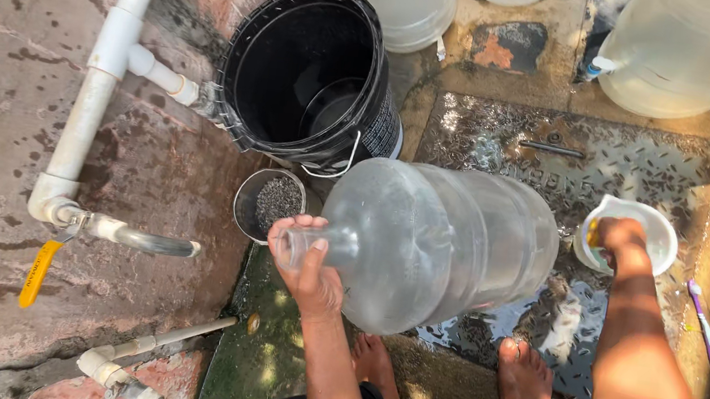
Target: The person scrubs the exterior of a large clear plastic water jug using a yellow sponge and soapy water. They rotate the jug to clean different sides and dip the sponge into a small pitcher of soapy water repeatedly.
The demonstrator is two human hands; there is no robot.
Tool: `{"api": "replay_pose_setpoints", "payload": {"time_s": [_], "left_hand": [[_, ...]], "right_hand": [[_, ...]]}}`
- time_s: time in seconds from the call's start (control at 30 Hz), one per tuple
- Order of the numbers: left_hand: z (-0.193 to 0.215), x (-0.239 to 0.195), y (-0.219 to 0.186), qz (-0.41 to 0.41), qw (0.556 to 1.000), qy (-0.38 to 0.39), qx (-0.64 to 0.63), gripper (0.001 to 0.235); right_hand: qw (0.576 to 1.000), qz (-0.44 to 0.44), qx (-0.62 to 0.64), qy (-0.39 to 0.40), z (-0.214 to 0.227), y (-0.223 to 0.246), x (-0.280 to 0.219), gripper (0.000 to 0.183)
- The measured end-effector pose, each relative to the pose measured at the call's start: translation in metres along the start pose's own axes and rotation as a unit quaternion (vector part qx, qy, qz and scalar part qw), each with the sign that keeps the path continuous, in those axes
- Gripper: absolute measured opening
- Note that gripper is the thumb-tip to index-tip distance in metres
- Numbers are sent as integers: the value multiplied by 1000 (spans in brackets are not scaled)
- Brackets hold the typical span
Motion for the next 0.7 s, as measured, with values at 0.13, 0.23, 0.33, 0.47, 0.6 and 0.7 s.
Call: {"api": "replay_pose_setpoints", "payload": {"time_s": [0.13,0.23,0.33,0.47,0.6,0.7], "left_hand": [[10,-4,11,11,998,-34,55,41],[21,9,8,4,998,-33,53,39],[34,11,2,18,997,-63,40,38],[47,7,1,45,995,-94,-6,35],[58,9,-1,23,995,-93,-2,34],[60,10,7,33,994,-106,-8,34]], "right_hand": [[975,155,162,-1,-27,104,-90,24],[949,224,215,53,-64,208,-207,36],[852,509,101,65,-70,268,-276,64],[938,337,-79,-24,-23,237,-218,66],[978,207,9,-38,-7,212,-188,69],[950,307,49,-14,-39,245,-245,85]]}}
Point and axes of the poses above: each hand's wrist, its own x-axis towards the middle knuckle, its own z-axis out of the back of the hand, y = z × x, the point moved 2 cm from there along x, towards the middle knuckle, and after that the axes turned 8 degrees about y, right-handed, at the moved point
